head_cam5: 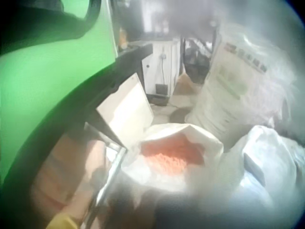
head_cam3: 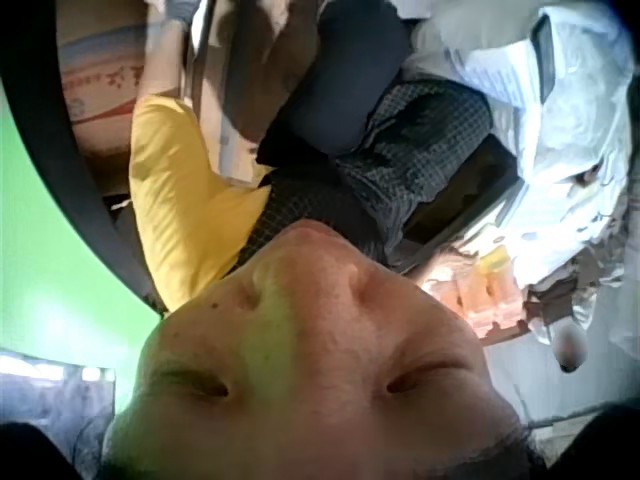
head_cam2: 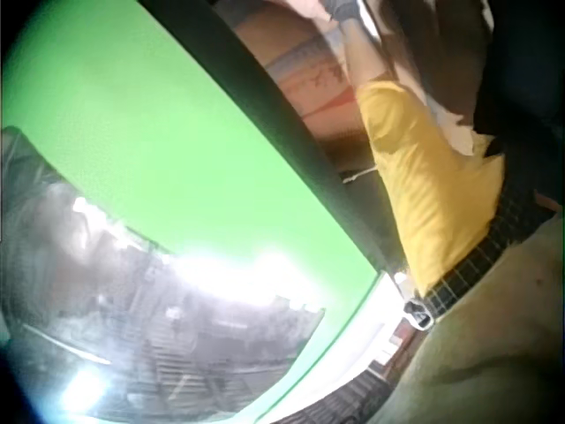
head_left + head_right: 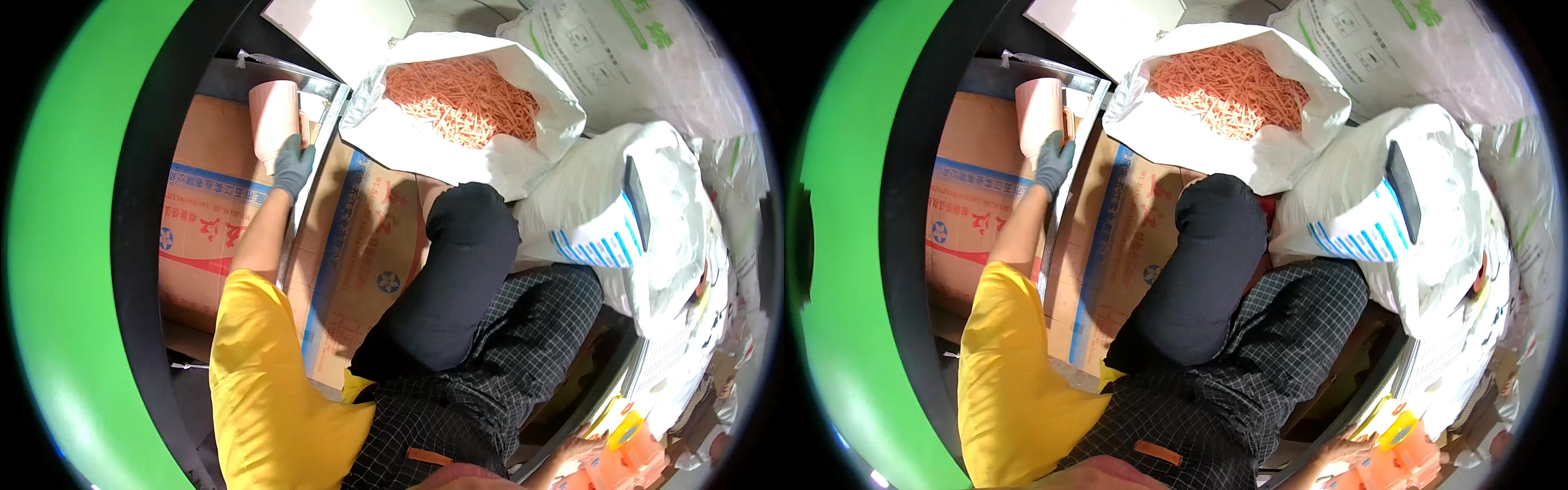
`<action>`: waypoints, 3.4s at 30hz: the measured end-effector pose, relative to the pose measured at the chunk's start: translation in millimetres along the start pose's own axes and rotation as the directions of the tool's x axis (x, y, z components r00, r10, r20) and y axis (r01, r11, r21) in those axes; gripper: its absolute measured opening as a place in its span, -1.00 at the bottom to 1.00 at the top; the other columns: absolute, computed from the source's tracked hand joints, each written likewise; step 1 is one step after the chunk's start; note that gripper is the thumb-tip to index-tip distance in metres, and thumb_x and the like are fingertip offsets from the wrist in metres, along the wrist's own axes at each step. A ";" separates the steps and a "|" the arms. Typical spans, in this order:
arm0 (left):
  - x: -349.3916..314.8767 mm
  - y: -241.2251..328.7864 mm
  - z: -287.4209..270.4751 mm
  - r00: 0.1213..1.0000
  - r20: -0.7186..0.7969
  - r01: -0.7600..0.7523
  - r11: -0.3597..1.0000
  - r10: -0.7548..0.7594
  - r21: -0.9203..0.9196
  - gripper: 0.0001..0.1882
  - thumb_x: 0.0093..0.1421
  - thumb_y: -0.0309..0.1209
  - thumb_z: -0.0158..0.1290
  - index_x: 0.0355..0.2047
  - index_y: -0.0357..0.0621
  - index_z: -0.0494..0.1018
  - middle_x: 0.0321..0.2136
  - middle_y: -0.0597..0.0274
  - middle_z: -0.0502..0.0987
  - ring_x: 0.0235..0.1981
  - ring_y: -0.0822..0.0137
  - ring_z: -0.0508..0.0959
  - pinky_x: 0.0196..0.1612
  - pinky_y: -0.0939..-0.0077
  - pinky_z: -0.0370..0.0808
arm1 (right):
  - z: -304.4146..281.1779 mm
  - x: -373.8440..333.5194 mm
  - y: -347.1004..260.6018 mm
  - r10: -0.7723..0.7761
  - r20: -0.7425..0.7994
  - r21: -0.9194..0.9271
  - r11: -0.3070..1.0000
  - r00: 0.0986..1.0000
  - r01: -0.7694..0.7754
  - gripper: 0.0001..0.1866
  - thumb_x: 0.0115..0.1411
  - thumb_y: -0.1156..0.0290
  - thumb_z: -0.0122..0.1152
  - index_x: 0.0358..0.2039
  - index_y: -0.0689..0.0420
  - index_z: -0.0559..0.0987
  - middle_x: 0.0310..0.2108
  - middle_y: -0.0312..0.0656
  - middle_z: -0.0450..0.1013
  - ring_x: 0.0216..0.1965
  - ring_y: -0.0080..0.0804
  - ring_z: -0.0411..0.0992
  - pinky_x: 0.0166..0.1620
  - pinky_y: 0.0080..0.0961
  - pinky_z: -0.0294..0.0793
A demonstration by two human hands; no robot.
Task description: The person applies adhesive labels to the side and bottom of plastic jugs, then stacks them onto the work surface.
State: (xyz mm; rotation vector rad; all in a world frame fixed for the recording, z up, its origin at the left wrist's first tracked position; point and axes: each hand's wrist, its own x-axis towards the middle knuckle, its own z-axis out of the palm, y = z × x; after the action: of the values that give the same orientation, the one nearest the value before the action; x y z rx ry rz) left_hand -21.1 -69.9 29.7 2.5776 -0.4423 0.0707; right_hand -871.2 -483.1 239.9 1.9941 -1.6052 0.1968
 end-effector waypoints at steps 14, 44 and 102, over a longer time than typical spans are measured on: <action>7.5 37.7 -114.5 0.911 -0.380 -0.055 0.961 0.158 0.269 -0.66 0.23 -0.18 0.31 -0.22 -0.23 0.63 -0.22 -0.11 0.60 -0.13 -0.08 0.61 -0.02 0.03 0.52 | -125.7 66.5 -294.6 -0.351 -0.091 0.900 0.371 0.932 0.227 -0.42 0.14 0.58 0.39 0.18 0.24 0.44 0.13 0.02 0.35 0.17 -0.04 0.37 0.30 -0.17 0.32; -246.7 448.9 -110.0 0.340 0.030 -0.887 0.332 0.940 -0.322 -0.70 0.33 -0.23 0.18 -0.06 -0.14 0.50 -0.10 0.02 0.58 0.00 -0.03 0.61 0.28 -0.38 0.37 | -139.7 21.7 -318.1 -0.417 -0.113 0.994 -0.033 0.902 0.109 0.05 0.03 0.35 0.55 0.48 0.19 0.17 0.45 0.07 0.20 0.47 0.17 0.15 0.45 -0.01 0.16; -222.2 444.0 -91.8 0.399 0.013 -0.838 0.371 0.917 -0.401 -0.58 0.01 -0.02 0.40 -0.36 -0.06 0.56 -0.14 0.23 0.44 0.08 0.04 0.45 0.15 -0.05 0.46 | -158.1 113.3 -272.0 -0.679 -0.513 0.749 -0.056 0.525 0.660 -0.51 0.03 0.08 0.49 -0.15 0.18 0.66 -0.04 -0.19 0.53 0.08 -0.12 0.47 0.21 -0.12 0.47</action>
State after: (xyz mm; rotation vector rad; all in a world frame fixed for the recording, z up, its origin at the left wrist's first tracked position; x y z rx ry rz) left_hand -371.9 -318.2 294.7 1.6971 -1.7656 0.0553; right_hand -549.9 -466.2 331.1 3.4001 -0.0426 0.8134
